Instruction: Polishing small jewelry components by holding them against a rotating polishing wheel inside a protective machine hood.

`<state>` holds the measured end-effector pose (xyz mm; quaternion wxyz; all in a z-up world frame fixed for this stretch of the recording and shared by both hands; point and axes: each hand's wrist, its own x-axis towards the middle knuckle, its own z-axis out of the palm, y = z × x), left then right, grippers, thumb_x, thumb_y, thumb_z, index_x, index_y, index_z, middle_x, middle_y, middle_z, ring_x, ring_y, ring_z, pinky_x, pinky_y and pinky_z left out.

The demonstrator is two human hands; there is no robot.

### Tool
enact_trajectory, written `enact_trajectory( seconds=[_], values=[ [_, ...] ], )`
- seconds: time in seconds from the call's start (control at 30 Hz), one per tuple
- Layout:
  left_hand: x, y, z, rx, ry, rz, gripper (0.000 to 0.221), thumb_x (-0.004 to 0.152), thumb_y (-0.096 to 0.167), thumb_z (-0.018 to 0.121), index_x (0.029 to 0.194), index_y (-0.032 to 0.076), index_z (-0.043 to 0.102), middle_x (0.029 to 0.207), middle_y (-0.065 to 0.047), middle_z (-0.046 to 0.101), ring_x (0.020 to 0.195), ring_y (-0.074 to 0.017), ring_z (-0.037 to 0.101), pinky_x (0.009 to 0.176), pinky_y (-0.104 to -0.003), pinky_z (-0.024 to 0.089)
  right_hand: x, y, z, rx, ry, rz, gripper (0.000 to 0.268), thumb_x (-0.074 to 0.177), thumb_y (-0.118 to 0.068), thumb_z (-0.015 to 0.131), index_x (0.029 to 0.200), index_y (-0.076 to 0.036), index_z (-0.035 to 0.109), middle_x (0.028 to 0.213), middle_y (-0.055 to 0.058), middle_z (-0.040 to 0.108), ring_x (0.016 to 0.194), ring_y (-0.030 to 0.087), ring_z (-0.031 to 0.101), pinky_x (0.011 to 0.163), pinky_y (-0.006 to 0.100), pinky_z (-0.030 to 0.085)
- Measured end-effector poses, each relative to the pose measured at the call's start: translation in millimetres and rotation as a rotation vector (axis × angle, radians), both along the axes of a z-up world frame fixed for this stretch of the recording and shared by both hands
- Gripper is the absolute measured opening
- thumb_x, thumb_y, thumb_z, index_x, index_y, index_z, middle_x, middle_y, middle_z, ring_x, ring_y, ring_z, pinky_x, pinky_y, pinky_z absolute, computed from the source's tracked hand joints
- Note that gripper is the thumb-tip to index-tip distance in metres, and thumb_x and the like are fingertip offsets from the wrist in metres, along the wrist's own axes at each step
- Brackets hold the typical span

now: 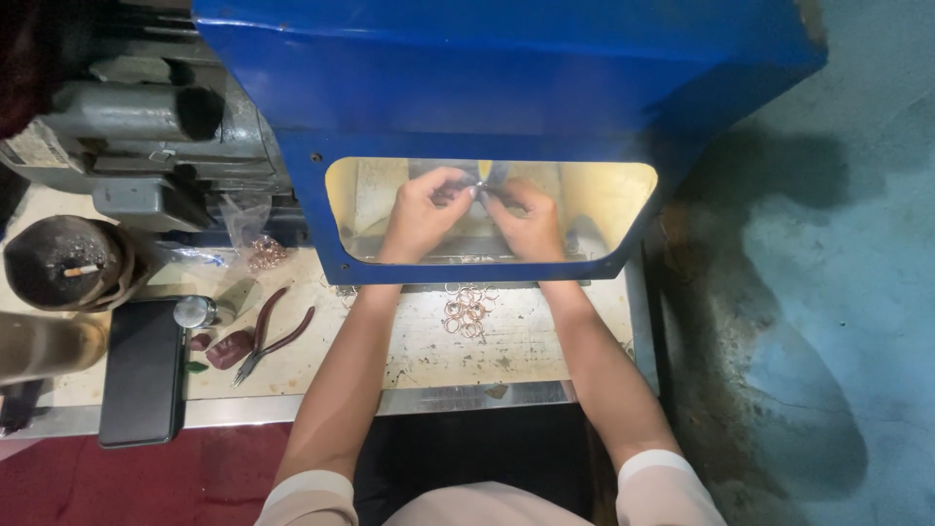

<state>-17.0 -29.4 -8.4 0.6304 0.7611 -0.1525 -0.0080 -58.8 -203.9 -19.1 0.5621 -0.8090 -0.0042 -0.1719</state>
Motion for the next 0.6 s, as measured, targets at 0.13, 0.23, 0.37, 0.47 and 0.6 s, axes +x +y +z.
enact_trajectory(
  seconds=[0.13, 0.23, 0.37, 0.47, 0.6],
  values=[
    [-7.0, -0.7, 16.8, -0.091, 0.001, -0.048, 0.029, 0.087, 0.018, 0.084, 0.113, 0.005, 0.076, 0.101, -0.017, 0.077, 0.093, -0.0226, 0.074, 0.08, -0.035, 0.062, -4.6, 2.3, 5.1, -0.05, -0.1, -0.03, 0.008, 0.089, -0.014, 0.082, 0.097, -0.013, 0.081, 0.084, 0.006, 0.074, 0.082, 0.017, 0.074, 0.078, 0.033, 0.058],
    [-2.4, -5.0, 7.0, -0.074, -0.078, -0.02, 0.022, 0.088, 0.018, 0.084, 0.107, 0.007, 0.078, 0.096, -0.014, 0.077, 0.086, -0.019, 0.074, 0.073, -0.031, 0.062, -1.9, 2.7, 3.1, -0.089, -0.151, -0.048, 0.003, 0.089, -0.015, 0.085, 0.09, -0.014, 0.082, 0.078, 0.006, 0.074, 0.074, 0.018, 0.074, 0.071, 0.032, 0.058],
    [8.1, -16.7, -16.5, -0.05, -0.029, 0.1, 0.017, 0.089, 0.024, 0.083, 0.104, 0.015, 0.081, 0.088, -0.004, 0.077, 0.08, -0.0106, 0.073, 0.07, -0.025, 0.06, 12.1, 0.8, -23.4, -0.018, -0.163, -0.108, 0.009, 0.092, -0.01, 0.081, 0.083, -0.009, 0.081, 0.072, 0.009, 0.071, 0.07, 0.017, 0.07, 0.064, 0.034, 0.055],
    [-1.6, -19.4, -11.1, -0.083, 0.026, 0.114, 0.018, 0.089, 0.023, 0.082, 0.104, 0.013, 0.08, 0.087, -0.005, 0.077, 0.08, -0.0098, 0.068, 0.069, -0.027, 0.058, -5.7, 10.0, 8.0, -0.088, -0.164, -0.154, 0.009, 0.091, -0.01, 0.081, 0.083, -0.005, 0.08, 0.075, 0.014, 0.073, 0.072, 0.026, 0.073, 0.063, 0.038, 0.056],
    [-2.0, -21.0, -5.8, -0.122, 0.113, 0.137, 0.023, 0.087, 0.024, 0.081, 0.104, 0.009, 0.08, 0.083, -0.007, 0.076, 0.076, -0.0098, 0.062, 0.066, -0.028, 0.056, -0.7, 4.8, -4.3, -0.219, -0.185, -0.206, 0.015, 0.089, -0.012, 0.084, 0.077, -0.004, 0.078, 0.073, 0.016, 0.073, 0.071, 0.033, 0.075, 0.059, 0.041, 0.056]
  ],
)
